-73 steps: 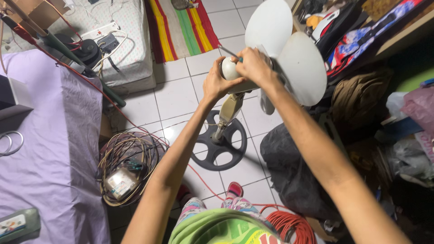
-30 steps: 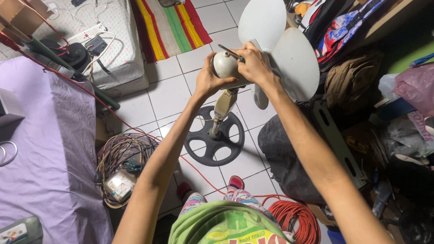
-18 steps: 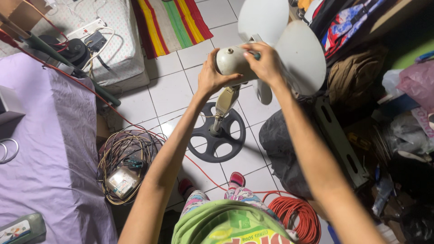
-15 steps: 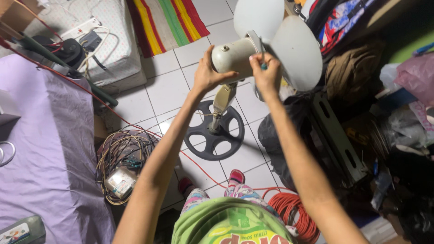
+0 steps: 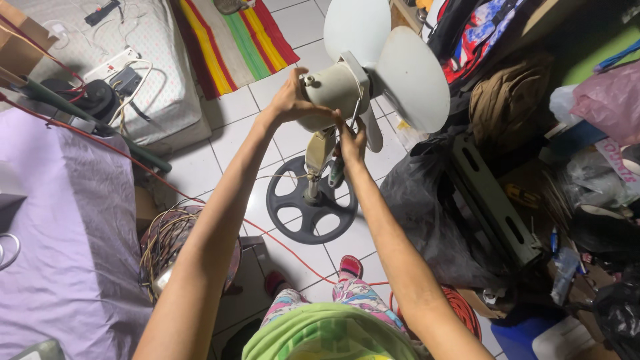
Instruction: The person removes a tangled wire from a standing fan, retrieves a screwdriver, and uses it to loosen screws on the fan's motor housing. They then remove the fan blades and wipe the motor housing with a cloth.
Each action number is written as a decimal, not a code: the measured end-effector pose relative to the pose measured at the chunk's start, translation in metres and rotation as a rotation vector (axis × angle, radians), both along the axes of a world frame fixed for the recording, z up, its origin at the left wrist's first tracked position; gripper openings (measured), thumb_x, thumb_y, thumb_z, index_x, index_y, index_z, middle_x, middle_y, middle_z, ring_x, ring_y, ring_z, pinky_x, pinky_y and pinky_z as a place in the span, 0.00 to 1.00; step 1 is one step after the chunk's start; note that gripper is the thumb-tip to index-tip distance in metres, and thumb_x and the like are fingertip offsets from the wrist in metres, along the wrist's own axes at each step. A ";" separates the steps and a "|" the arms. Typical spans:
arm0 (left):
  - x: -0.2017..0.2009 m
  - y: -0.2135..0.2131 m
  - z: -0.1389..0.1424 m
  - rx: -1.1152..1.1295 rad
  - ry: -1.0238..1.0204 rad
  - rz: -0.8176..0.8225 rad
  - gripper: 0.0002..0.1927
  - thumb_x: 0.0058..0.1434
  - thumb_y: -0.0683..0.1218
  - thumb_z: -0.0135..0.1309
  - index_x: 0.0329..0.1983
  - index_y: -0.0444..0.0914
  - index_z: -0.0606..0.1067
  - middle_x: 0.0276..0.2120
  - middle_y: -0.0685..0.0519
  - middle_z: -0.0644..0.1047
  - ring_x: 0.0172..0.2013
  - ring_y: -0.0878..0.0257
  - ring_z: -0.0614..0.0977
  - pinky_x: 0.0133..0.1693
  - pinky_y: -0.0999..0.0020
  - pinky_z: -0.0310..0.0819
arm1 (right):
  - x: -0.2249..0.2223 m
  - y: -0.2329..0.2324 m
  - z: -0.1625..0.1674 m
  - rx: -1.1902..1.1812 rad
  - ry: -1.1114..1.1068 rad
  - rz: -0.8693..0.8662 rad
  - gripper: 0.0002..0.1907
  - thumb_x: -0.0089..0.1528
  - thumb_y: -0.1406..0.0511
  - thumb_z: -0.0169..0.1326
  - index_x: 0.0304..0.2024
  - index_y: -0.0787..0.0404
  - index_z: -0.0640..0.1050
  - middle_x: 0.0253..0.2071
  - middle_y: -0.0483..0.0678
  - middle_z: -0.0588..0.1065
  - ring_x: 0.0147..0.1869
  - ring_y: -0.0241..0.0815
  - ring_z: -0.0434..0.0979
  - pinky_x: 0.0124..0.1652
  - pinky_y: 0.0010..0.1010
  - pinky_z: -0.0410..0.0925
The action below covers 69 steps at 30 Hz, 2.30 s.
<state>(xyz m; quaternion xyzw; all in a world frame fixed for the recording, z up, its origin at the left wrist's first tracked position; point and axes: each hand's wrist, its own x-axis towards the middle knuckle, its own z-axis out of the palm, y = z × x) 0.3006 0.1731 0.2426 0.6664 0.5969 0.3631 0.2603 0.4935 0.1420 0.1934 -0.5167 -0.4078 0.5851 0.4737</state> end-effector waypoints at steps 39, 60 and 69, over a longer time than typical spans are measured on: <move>-0.172 -0.383 -0.216 0.030 -0.492 1.169 0.14 0.58 0.50 0.65 0.41 0.35 0.82 0.33 0.54 0.85 0.34 0.68 0.86 0.38 0.69 0.80 | -0.303 -0.188 -0.162 0.383 -0.413 1.781 0.30 0.56 0.72 0.60 0.58 0.63 0.62 0.42 0.52 0.73 0.43 0.38 0.75 0.41 0.30 0.70; -0.252 -0.401 -0.326 -0.112 -0.369 1.442 0.18 0.57 0.45 0.62 0.51 0.38 0.78 0.47 0.46 0.83 0.49 0.53 0.85 0.52 0.62 0.77 | -0.390 -0.249 -0.229 0.368 -0.522 1.266 0.19 0.55 0.69 0.68 0.48 0.67 0.80 0.43 0.52 0.83 0.47 0.42 0.84 0.49 0.30 0.74; -0.145 -0.314 -0.202 0.146 -0.762 1.135 0.18 0.60 0.44 0.62 0.54 0.37 0.78 0.47 0.49 0.83 0.46 0.61 0.86 0.47 0.65 0.82 | -0.246 -0.180 -0.143 0.049 -0.136 1.262 0.12 0.68 0.66 0.59 0.51 0.66 0.80 0.44 0.48 0.80 0.46 0.33 0.79 0.45 0.26 0.72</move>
